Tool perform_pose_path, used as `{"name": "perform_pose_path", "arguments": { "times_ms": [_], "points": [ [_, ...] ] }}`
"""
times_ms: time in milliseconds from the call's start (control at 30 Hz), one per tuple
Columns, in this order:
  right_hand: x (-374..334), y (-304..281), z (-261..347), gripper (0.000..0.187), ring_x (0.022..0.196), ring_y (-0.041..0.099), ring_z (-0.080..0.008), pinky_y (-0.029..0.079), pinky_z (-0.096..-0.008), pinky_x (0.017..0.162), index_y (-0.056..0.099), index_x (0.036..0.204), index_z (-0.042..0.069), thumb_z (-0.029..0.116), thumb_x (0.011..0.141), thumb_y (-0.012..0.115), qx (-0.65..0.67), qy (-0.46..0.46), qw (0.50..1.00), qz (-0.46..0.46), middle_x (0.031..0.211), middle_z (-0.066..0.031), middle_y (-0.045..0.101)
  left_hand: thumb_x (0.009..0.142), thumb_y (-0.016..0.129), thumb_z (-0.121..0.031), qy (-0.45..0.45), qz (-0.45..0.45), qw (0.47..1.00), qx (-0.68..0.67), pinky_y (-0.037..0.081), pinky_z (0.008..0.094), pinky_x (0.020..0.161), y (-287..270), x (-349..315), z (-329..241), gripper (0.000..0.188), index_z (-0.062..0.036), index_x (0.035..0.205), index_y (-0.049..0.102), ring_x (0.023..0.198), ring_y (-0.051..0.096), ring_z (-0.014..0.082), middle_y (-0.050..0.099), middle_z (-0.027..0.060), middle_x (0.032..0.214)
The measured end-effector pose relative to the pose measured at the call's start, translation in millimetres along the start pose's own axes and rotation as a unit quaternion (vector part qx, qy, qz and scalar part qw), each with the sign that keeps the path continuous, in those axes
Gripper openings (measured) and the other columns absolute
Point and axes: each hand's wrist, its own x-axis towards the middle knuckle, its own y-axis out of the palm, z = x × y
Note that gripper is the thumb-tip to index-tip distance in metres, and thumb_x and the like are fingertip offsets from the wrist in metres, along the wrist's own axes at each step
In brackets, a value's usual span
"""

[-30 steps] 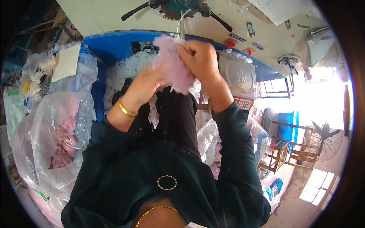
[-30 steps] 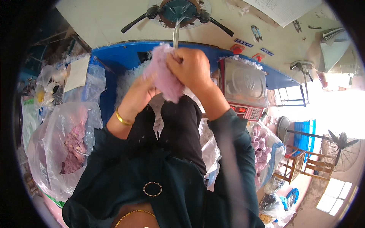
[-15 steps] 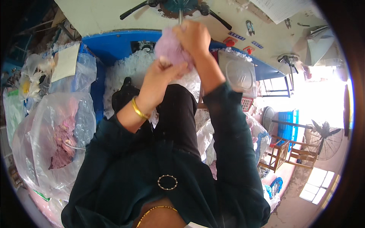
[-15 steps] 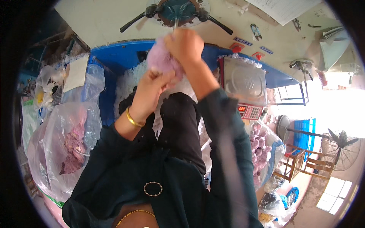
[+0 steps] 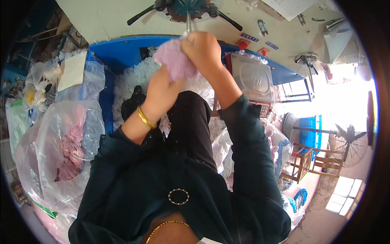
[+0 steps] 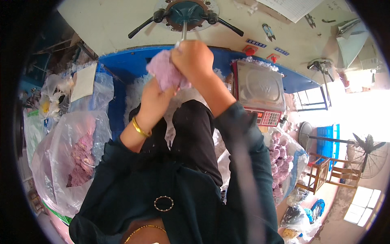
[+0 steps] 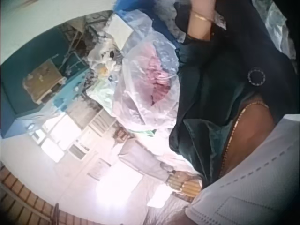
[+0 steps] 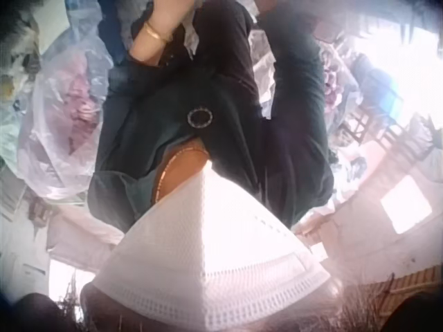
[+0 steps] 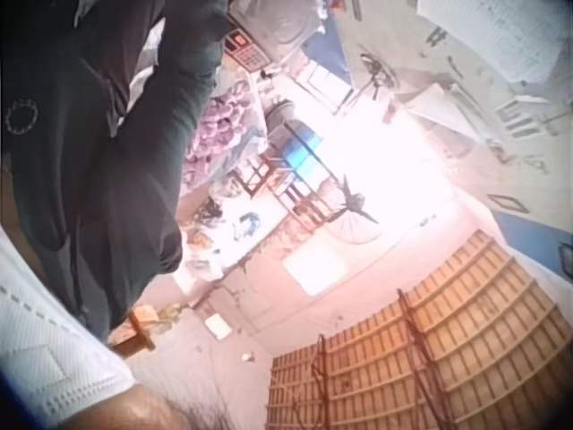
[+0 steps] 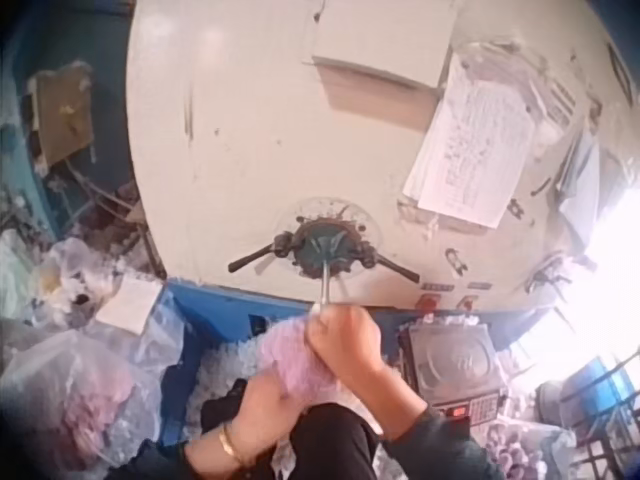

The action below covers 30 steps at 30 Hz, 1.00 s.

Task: The person repeatedly stuffs pink fluffy material into small pink plush toys, then places each finished toy on a digital scale. The person handles the toys one at a time, adjusting the stuffing by hand before weighing.

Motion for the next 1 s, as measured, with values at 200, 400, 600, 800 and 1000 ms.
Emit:
{"name": "perform_pose_path", "arguments": {
  "times_ms": [200,400,600,800,1000],
  "points": [
    [30.1,8.6,-1.7,0.027,0.066,0.059,-0.0397,0.047,-0.0456,0.058,0.062,0.064,0.003,0.029,0.069,0.059,0.035,0.051,0.998,-0.005,0.068,-0.019,0.061,0.09,0.063,-0.022,-0.204,0.029,0.933,-0.294,0.049,0.0256,0.061,0.0,51.7,7.3,0.026,0.0006,0.102,0.061,0.07,0.059,0.0099,0.063,0.0039,0.08],
    [-20.9,1.2,-14.1,0.026,0.053,0.052,-0.0329,0.042,-0.038,0.05,0.054,0.059,0.001,0.021,0.069,0.067,0.13,-0.042,0.99,-0.033,0.058,-0.0155,0.053,0.093,0.057,-0.026,-0.277,0.063,0.706,-0.649,0.049,0.0315,0.088,-8.1,-1.3,-17.2,0.04,-0.0015,0.124,0.05,0.102,0.06,0.0166,0.06,0.0083,0.116],
    [-36.8,8.6,-30.9,0.029,0.051,0.033,-0.0087,0.032,-0.0303,0.046,0.043,0.056,0.001,0.01,0.073,0.065,0.341,-0.016,0.94,0.006,0.052,-0.0054,0.038,0.093,0.058,-0.02,-0.283,0.067,0.781,-0.552,0.048,0.0309,0.088,1.3,0.3,9.4,0.026,-0.0029,0.112,0.058,0.097,0.062,0.0188,0.058,0.0081,0.118],
    [-6.4,34.9,-48.2,0.019,0.057,0.046,-0.0054,0.039,-0.0296,0.049,0.057,0.064,-0.001,0.012,0.074,0.065,0.458,-0.017,0.887,-0.051,0.059,-0.001,0.057,0.075,0.066,0.0,0.027,0.017,0.999,0.006,0.044,0.0289,0.076,17.4,45.3,40.5,0.025,-0.0034,0.099,0.06,0.089,0.054,0.0188,0.056,0.005,0.092],
    [-26.7,15.2,-40.6,0.009,0.052,0.05,-0.031,0.042,-0.0348,0.052,0.061,0.066,0.001,0.009,0.07,0.06,0.282,-0.118,0.951,-0.04,0.06,-0.0184,0.052,0.075,0.072,-0.008,0.016,0.049,0.984,-0.171,0.044,0.0295,0.091,7.7,16.8,23.0,0.034,-0.004,0.107,0.064,0.109,0.054,0.0202,0.054,0.0064,0.118]
  ]
}}
